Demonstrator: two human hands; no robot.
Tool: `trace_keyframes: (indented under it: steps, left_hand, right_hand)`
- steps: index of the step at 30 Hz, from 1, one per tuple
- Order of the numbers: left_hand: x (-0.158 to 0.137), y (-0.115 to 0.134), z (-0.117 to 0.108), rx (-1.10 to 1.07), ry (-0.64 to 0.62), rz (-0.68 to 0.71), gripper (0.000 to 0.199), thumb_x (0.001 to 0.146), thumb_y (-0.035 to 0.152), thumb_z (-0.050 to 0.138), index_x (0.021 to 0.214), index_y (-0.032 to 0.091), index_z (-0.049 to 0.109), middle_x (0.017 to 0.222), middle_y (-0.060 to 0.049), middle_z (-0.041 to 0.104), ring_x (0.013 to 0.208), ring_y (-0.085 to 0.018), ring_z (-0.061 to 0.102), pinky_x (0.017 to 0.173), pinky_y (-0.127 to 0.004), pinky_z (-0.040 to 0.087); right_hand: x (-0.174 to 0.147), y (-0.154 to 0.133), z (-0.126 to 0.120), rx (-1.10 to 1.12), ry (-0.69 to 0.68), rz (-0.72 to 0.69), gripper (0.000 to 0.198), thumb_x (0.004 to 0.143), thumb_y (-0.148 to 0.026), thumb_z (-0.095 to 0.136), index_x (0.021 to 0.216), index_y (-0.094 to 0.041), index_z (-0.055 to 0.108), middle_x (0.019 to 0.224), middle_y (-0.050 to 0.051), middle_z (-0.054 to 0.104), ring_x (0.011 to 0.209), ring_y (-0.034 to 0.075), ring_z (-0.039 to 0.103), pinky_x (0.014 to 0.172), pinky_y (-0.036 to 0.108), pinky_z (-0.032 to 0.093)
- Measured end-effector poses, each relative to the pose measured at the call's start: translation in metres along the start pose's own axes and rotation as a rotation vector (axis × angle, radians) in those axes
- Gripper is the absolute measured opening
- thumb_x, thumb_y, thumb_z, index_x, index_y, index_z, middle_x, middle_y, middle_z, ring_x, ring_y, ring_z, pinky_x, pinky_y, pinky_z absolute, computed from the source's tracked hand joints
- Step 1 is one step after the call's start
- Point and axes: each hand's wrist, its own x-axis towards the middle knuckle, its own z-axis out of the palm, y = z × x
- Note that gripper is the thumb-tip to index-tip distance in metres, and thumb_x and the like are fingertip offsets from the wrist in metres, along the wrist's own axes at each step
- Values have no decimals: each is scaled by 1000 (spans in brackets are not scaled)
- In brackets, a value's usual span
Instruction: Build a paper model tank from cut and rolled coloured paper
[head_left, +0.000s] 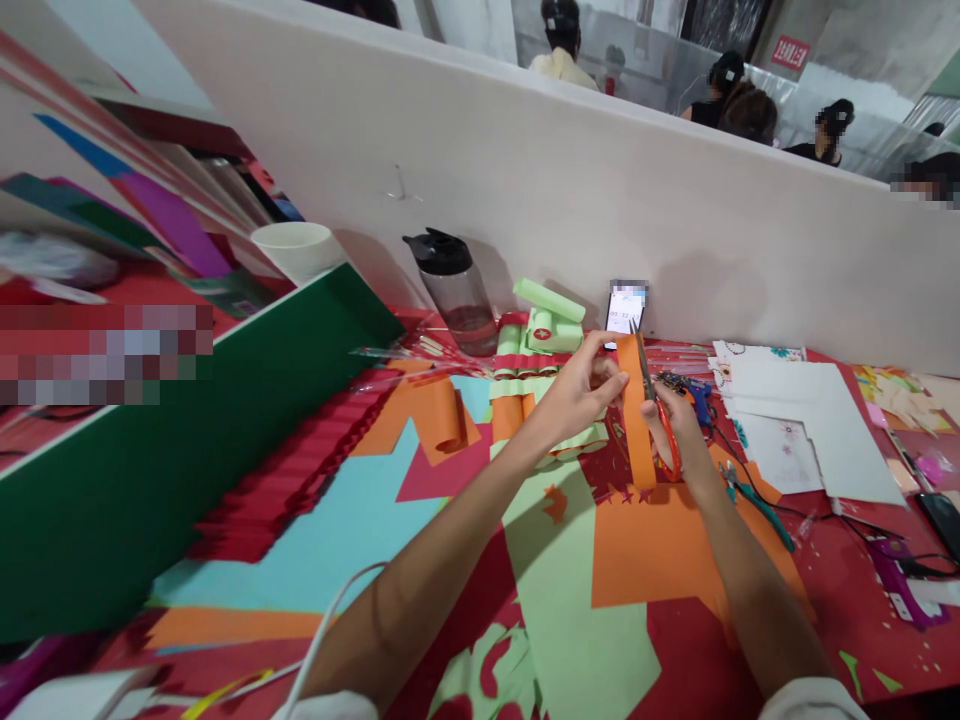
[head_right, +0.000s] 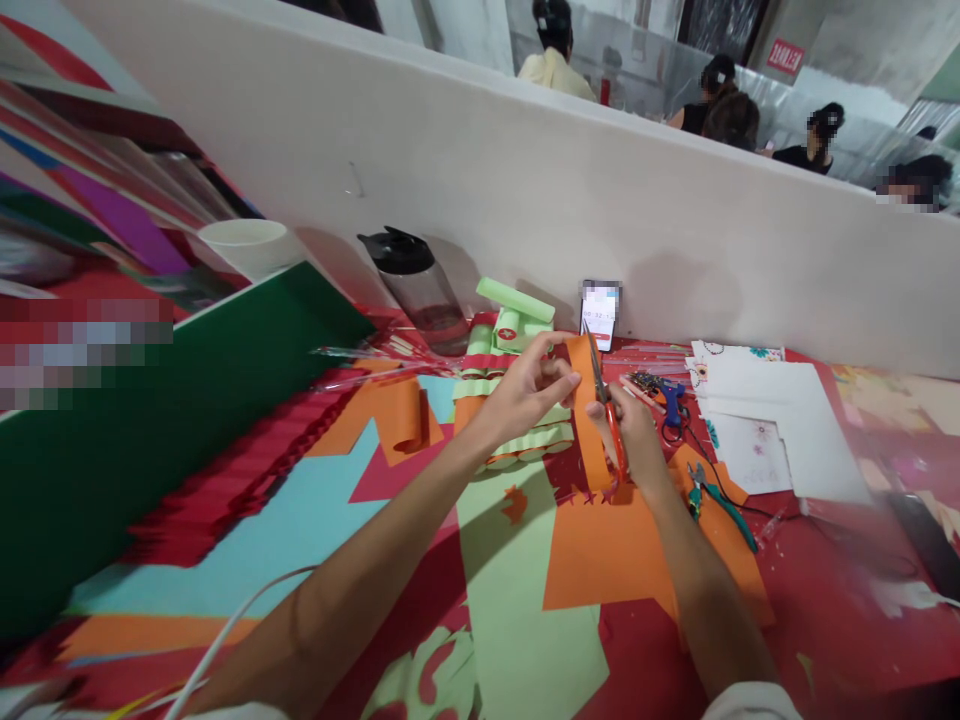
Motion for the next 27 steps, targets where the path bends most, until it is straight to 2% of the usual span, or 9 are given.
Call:
trace_keyframes:
  steps: [3, 5, 11, 15, 17, 20, 22, 25, 27]
  left_hand:
    - [0, 0, 0, 1, -10, -19, 48, 91, 40, 72, 127, 22, 45, 71, 7, 57, 61, -13, 63, 58, -24, 47]
    - [0, 0, 0, 9, -31, -33, 48, 91, 38, 70, 128, 21, 44, 72, 6, 58, 61, -13, 63, 58, -24, 47]
    - [-2, 2, -1, 43, -70, -53, 44, 90, 32, 69, 125, 20, 44, 71, 7, 58, 61, -14, 63, 59, -26, 49]
    - [-2, 7, -8, 47, -133, -87, 33, 88, 31, 71, 113, 21, 51, 69, 5, 60, 60, -14, 61, 58, -26, 49]
    - [-1, 10, -15, 42, -103, -70, 25, 86, 33, 72, 100, 21, 55, 68, 4, 60, 59, -14, 60, 58, -26, 49]
    - [2, 17, -29, 30, 54, -18, 20, 84, 31, 72, 83, 20, 56, 64, 4, 57, 58, -12, 58, 59, -25, 49]
    - [2, 22, -37, -24, 172, -2, 18, 83, 30, 71, 80, 20, 56, 65, 4, 55, 56, -10, 54, 57, -24, 48]
    - [1, 28, -44, -80, 238, -13, 17, 83, 31, 71, 79, 20, 59, 68, 3, 53, 56, -9, 51, 54, -23, 47]
    - [0, 30, -45, -74, 242, -18, 18, 82, 30, 72, 77, 19, 59, 67, 3, 54, 55, -9, 49, 53, -23, 45]
  right_hand:
    - [-4, -3, 6, 113, 86, 32, 62, 85, -82, 59, 106, -24, 59, 61, -5, 47, 44, 15, 52, 41, 27, 43]
    - [-5, -4, 8, 155, 97, 28, 62, 83, -83, 61, 103, -24, 58, 60, -6, 46, 42, 14, 52, 40, 26, 44]
    - [-4, -1, 9, 182, 127, 14, 56, 85, -79, 63, 93, -24, 56, 60, -7, 46, 40, 12, 49, 37, 23, 40]
    - [-7, -3, 2, 261, 199, -17, 57, 88, -80, 59, 97, -24, 56, 59, -7, 46, 38, 11, 44, 36, 23, 37]
    - [-11, -8, -13, 244, 236, -18, 57, 88, -80, 57, 98, -24, 57, 59, -6, 47, 40, 11, 45, 37, 24, 37]
    - [-22, -14, -48, 46, 190, -8, 47, 90, -70, 63, 93, -24, 57, 61, -5, 50, 49, 13, 50, 47, 25, 41]
    - [-31, -15, -73, -188, 152, 6, 40, 90, -62, 68, 89, -23, 58, 65, -4, 53, 57, 15, 51, 53, 25, 41]
    - [-43, -6, -102, -575, 32, 130, 25, 87, -47, 73, 96, -25, 65, 76, -1, 67, 68, 18, 58, 61, 27, 40]
    - [-47, 4, -113, -734, -133, 237, 18, 83, -32, 74, 100, -27, 69, 83, 0, 72, 71, 19, 61, 61, 26, 39]
